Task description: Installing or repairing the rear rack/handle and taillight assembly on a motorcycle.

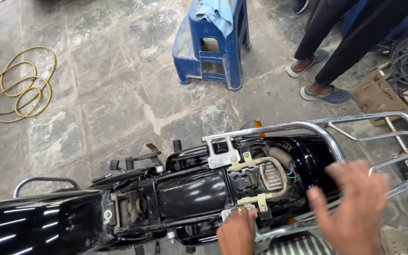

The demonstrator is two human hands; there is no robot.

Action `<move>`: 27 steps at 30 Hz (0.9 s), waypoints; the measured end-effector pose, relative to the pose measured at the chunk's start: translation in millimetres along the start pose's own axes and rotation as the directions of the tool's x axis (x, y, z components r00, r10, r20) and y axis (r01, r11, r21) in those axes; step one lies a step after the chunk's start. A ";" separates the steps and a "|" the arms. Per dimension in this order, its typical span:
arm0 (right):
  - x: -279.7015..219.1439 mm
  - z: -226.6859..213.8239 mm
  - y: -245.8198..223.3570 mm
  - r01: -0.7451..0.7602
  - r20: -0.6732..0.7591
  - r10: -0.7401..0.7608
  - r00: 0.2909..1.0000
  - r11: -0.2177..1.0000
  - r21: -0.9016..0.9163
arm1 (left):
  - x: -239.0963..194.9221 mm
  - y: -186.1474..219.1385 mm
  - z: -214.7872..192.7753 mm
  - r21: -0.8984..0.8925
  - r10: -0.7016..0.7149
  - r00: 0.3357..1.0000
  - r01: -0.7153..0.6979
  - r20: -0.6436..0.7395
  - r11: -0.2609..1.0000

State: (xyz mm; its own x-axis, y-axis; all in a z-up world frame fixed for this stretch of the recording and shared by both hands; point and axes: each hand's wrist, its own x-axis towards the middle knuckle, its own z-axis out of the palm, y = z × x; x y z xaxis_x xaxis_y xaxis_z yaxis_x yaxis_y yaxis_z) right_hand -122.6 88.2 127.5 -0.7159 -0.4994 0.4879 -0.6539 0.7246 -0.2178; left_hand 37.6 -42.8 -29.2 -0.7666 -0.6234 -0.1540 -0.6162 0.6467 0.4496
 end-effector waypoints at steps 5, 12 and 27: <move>-42.5 46.8 -42.4 0.271 0.490 -0.400 0.775 0.910 0.314 | 2.3 -13.5 -67.3 -0.112 -0.095 0.988 0.109 0.125 0.988; -60.0 111.2 -60.6 0.671 0.652 -0.618 0.439 0.708 0.219 | -3.8 -40.6 -80.3 -0.122 -0.236 0.968 0.246 0.089 0.962; -58.9 91.9 -73.5 0.722 0.314 -0.721 0.618 0.678 0.136 | -4.9 -49.3 -93.1 -0.237 -0.182 0.980 0.196 0.080 0.952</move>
State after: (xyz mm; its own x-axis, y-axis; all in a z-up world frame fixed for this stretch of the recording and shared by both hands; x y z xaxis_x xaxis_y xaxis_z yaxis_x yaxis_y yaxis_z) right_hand -54.9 20.8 37.0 -0.0478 -0.9800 0.1931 -0.9938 0.0662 0.0898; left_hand 88.5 -112.6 31.3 -0.6537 -0.6935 -0.3029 -0.6937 0.3891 0.6061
